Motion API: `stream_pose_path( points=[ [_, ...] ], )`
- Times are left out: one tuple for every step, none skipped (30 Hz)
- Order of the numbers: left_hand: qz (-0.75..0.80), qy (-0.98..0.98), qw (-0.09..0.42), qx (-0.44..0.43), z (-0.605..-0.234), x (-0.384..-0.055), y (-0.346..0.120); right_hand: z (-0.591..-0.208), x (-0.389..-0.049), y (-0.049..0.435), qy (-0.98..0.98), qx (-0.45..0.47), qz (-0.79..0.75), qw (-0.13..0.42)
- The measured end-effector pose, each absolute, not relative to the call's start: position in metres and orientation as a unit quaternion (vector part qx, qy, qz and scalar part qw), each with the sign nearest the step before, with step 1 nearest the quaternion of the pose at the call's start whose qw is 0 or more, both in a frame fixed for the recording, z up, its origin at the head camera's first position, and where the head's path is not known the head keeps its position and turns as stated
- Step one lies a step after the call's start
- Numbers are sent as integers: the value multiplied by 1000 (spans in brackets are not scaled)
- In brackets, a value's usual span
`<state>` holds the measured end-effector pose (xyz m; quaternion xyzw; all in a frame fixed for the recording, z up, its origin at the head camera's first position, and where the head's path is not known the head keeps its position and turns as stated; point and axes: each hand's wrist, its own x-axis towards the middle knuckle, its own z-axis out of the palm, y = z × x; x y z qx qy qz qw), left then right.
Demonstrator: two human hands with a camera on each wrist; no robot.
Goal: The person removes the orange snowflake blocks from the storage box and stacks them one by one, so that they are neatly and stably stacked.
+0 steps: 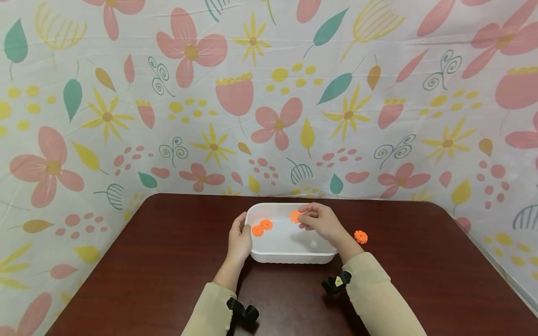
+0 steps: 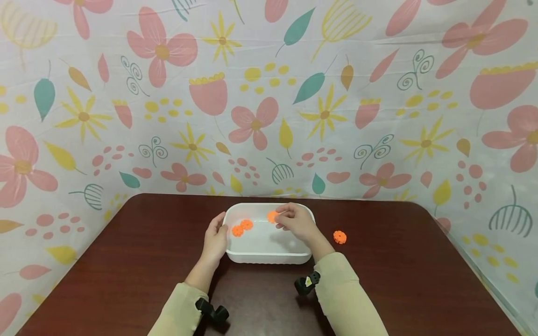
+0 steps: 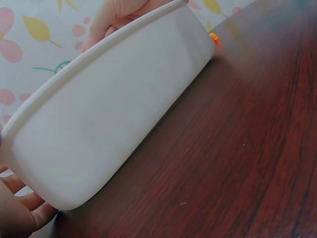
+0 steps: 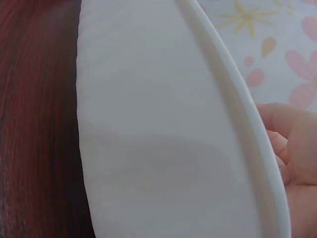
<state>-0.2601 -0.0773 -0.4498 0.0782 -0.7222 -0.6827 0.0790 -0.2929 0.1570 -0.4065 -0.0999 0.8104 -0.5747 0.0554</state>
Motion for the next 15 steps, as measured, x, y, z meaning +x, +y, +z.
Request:
stream_pose_path(
  points=[
    [-683, -722, 79, 78, -450, -260, -77, -407, -293, 159, 810, -102, -575, 52],
    [-684, -721, 79, 78, -450, -260, -77, -407, -293, 160, 809, -99, -577, 51],
    [-684, -721, 80, 77, -450, -260, -77, -408, -293, 162, 808, -95, -579, 49],
    [-684, -721, 80, 77, -450, -260, -78, -407, -293, 164, 807, -91, -581, 46],
    [-684, -721, 81, 76, -450, -260, -78, -407, -293, 165, 807, -88, -582, 43],
    [-683, -722, 81, 76, -450, -260, -78, -407, -292, 167, 806, -85, -584, 40],
    [-682, -723, 82, 75, -450, -260, -78, -407, -292, 169, 804, -79, -588, 38],
    [-681, -724, 82, 74, -450, -260, -78, -407, -291, 170, 801, -72, -593, 37],
    [-680, -724, 82, 74, -450, -260, -78, -407, -290, 172, 799, -69, -596, 36],
    [-681, -724, 81, 74, -451, -260, -78, -406, -289, 174, 796, -70, -600, 34],
    [-681, -724, 81, 73, -451, -260, -79, -405, -288, 176, 793, -70, -605, 31],
    [-681, -724, 80, 73, -452, -260, -79, -404, -287, 179, 789, -71, -610, 28],
    [-682, -723, 80, 71, -452, -260, -78, -403, -286, 181, 786, -73, -614, 23],
    [-684, -722, 79, 71, -452, -261, -78, -403, -285, 183, 784, -75, -616, 18],
    [-685, -721, 77, 70, -453, -261, -78, -403, -284, 186, 782, -74, -619, 13]
  ],
)
